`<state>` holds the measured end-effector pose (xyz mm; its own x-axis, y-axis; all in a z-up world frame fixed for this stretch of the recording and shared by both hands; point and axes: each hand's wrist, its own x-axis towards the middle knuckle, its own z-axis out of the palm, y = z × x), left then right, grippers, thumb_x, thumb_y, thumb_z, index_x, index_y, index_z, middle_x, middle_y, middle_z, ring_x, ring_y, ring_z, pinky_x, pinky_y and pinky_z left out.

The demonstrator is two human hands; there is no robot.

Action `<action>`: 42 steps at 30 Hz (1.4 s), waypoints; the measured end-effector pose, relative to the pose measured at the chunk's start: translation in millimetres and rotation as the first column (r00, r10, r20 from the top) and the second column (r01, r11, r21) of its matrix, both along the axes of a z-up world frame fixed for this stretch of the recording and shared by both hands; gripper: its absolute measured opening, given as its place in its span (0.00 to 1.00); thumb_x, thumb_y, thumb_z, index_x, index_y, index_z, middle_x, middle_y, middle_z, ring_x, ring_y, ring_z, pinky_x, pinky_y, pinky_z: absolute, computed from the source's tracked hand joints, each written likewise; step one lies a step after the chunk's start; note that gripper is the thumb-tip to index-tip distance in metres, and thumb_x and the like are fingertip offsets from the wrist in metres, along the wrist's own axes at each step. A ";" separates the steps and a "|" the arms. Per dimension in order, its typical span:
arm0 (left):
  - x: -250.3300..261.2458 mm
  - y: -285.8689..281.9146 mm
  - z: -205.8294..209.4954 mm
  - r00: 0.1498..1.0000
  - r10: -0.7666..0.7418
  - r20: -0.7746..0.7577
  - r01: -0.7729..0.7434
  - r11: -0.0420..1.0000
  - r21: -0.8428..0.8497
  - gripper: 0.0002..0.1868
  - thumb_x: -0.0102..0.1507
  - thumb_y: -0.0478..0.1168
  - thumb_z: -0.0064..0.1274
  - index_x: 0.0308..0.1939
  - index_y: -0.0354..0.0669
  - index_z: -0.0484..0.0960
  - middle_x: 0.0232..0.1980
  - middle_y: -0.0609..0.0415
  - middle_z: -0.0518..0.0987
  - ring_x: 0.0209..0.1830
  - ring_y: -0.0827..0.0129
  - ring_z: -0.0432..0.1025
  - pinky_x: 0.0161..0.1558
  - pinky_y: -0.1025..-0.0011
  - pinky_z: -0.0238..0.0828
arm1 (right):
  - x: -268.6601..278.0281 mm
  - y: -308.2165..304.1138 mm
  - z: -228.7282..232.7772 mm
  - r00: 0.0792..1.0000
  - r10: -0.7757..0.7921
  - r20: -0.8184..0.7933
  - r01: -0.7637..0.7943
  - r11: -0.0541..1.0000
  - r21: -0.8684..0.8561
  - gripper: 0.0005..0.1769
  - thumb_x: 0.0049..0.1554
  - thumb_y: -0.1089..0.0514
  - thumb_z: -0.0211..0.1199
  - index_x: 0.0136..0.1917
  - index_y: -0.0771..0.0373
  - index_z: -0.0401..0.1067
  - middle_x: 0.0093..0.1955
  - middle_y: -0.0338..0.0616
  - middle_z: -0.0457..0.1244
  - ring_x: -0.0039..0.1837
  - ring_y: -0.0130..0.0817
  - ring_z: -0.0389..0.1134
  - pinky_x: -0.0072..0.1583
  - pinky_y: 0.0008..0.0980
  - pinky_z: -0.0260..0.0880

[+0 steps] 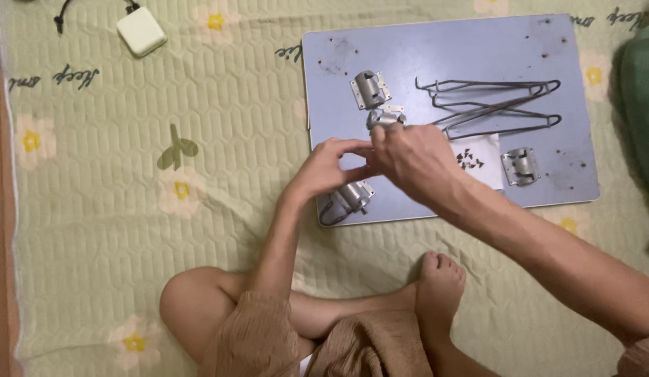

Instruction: The person assembles metal furniture components on a light blue board. They use a screwdriver to attach screws to metal brackets and connect them to wire frame pieces, working on multiple units one at a time.

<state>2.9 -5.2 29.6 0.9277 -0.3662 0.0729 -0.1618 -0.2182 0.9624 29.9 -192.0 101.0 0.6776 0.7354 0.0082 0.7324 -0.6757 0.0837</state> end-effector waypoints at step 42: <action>41.2 -235.2 -120.0 0.879 0.459 0.127 -0.462 0.756 0.464 0.13 0.56 0.40 0.66 0.41 0.44 0.81 0.43 0.48 0.78 0.48 0.53 0.74 0.47 0.57 0.71 | 18.4 -267.1 -15.1 0.579 -0.685 -0.442 0.811 0.537 0.232 0.16 0.57 0.49 0.69 0.51 0.62 0.83 0.34 0.48 0.71 0.35 0.34 0.72 0.42 0.34 0.71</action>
